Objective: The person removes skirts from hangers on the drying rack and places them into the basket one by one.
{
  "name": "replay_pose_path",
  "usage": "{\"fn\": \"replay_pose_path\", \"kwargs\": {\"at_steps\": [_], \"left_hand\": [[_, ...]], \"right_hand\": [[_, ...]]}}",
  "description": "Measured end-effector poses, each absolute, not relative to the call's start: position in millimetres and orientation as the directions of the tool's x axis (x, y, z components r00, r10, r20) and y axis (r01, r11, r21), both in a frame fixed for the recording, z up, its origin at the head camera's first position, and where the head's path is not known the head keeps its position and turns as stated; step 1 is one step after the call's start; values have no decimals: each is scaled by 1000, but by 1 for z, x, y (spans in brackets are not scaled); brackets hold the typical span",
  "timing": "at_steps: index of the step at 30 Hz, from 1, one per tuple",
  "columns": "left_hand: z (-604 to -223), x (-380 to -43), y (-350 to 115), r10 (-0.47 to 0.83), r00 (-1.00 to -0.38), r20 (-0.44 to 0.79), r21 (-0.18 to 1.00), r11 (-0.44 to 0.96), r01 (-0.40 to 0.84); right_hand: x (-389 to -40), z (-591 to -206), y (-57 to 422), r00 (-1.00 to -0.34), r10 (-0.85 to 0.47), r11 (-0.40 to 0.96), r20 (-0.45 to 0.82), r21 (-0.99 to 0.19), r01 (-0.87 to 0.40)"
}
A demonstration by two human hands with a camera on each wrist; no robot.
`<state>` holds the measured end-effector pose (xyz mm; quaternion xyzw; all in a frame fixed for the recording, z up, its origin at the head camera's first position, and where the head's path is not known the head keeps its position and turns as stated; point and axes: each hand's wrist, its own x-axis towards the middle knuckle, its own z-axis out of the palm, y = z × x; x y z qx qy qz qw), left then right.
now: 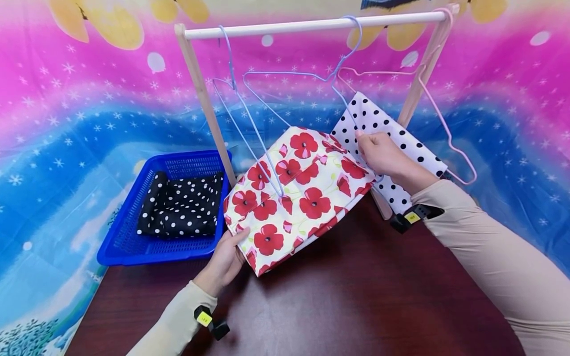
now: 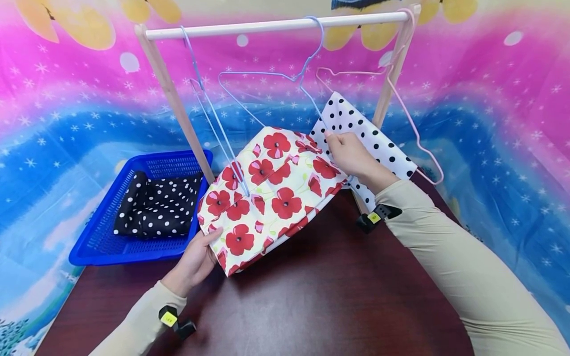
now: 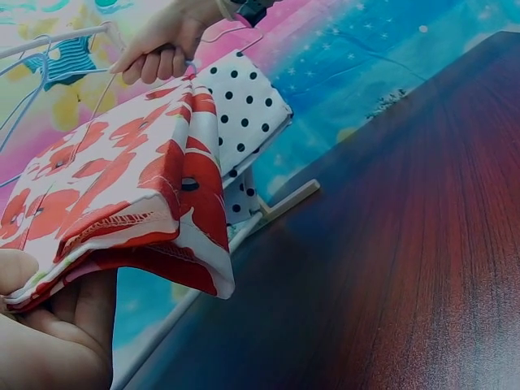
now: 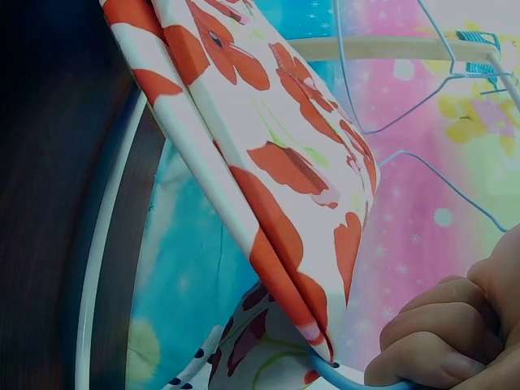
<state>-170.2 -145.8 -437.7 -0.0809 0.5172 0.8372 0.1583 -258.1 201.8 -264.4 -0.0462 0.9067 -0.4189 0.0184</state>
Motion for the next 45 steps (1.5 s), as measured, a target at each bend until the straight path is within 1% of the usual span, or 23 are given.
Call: {"fn": "replay_pose_path", "kwargs": {"at_steps": [11, 27, 45], "left_hand": [[-440, -169, -150, 179, -935, -306, 842, -407, -354], [-443, -166, -147, 176, -934, -310, 849, -391, -355], [-447, -161, -146, 185, -935, -303, 850, -390, -353]], "right_hand": [[-259, -264, 203, -995, -102, 635, 7, -769, -70], [-258, -264, 202, -993, -116, 601, -32, -798, -44], [-259, -265, 202, -993, -119, 614, -2, -786, -72]]}}
